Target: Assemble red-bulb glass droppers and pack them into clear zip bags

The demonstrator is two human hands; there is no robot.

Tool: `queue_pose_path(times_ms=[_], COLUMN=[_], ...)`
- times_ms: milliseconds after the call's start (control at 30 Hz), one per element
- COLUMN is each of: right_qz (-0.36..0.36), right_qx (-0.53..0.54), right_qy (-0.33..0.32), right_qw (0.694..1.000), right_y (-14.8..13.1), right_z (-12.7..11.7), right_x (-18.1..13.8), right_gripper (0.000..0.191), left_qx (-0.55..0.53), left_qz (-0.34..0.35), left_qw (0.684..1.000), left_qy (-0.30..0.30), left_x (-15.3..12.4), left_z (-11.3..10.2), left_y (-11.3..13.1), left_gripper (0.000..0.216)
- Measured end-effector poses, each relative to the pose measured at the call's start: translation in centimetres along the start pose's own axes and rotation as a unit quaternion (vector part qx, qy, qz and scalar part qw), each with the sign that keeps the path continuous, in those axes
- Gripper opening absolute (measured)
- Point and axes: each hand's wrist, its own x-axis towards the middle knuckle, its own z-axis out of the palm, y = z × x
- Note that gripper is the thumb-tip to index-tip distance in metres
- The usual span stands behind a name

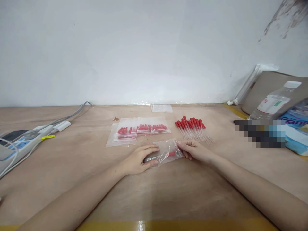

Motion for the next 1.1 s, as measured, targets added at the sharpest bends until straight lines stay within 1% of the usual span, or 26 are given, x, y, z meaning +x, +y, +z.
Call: queue_pose_path(times_ms=[100,233,367,467,533,600,633,667,700,733,800,867,933,1033,1100], right_qz=[0.024,0.062,0.074,0.049,0.020,-0.009,-0.026,-0.041,-0.050,-0.052,-0.022,0.027,0.073,0.124,0.142], right_qx=[0.026,0.041,0.062,0.061,0.016,-0.088,-0.154,-0.223,-0.284,-0.330,-0.385,-0.407,-0.413,-0.398,-0.379], right_qy=[0.016,0.079,0.095,0.115,0.141,0.205,0.246,0.284,0.309,0.320,0.331,0.329,0.319,0.299,0.294], right_qw=[0.999,0.994,0.991,0.990,0.990,0.975,0.957,0.932,0.906,0.886,0.861,0.852,0.850,0.859,0.866], right_y=[-0.4,-0.4,0.1,0.7,0.8,0.7,0.4,0.1,-0.2,-0.5,-1.0,-1.3,-1.3,-1.3,-1.4], right_z=[0.4,0.8,0.7,0.5,-0.2,-1.4,-2.2,-3.0,-3.9,-4.7,-5.8,-6.3,-6.4,-6.3,-6.4], right_x=[-0.2,-0.2,0.1,0.3,0.5,0.9,1.1,1.5,2.0,2.6,3.9,5.1,6.1,6.8,6.9], right_gripper=[0.038,0.038,0.043,0.057,0.060,0.049,0.039,0.029,0.021,0.016,0.014,0.016,0.018,0.019,0.019], left_qx=[0.006,0.019,-0.001,-0.022,-0.034,-0.045,-0.053,-0.064,-0.076,-0.087,-0.100,-0.102,-0.099,-0.096,-0.093], left_qz=[0.003,-0.009,-0.030,-0.016,-0.010,-0.015,-0.020,-0.024,-0.028,-0.030,-0.032,-0.035,-0.037,-0.031,-0.028], left_qw=[1.000,0.997,0.998,0.998,0.999,0.999,0.998,0.998,0.997,0.996,0.994,0.994,0.994,0.994,0.995], left_qy=[0.015,0.072,0.060,0.052,0.040,0.026,0.018,0.009,0.000,-0.010,-0.025,-0.035,-0.041,-0.037,-0.027], left_x=[0.0,0.0,0.1,0.1,0.1,0.1,0.1,0.1,0.1,0.1,0.0,0.0,-0.1,-0.1,-0.1], left_z=[0.1,0.0,-0.3,-0.5,-0.6,-0.6,-0.6,-0.7,-0.7,-0.8,-0.9,-0.9,-1.0,-1.0,-1.1], left_y=[0.0,0.3,0.5,0.4,0.2,-0.1,-0.3,-0.5,-0.7,-1.0,-1.4,-1.7,-1.8,-1.4,-1.1], left_gripper=[0.041,0.024,0.019,0.017,0.017,0.019,0.020,0.021,0.022,0.023,0.024,0.025,0.025,0.022,0.018])
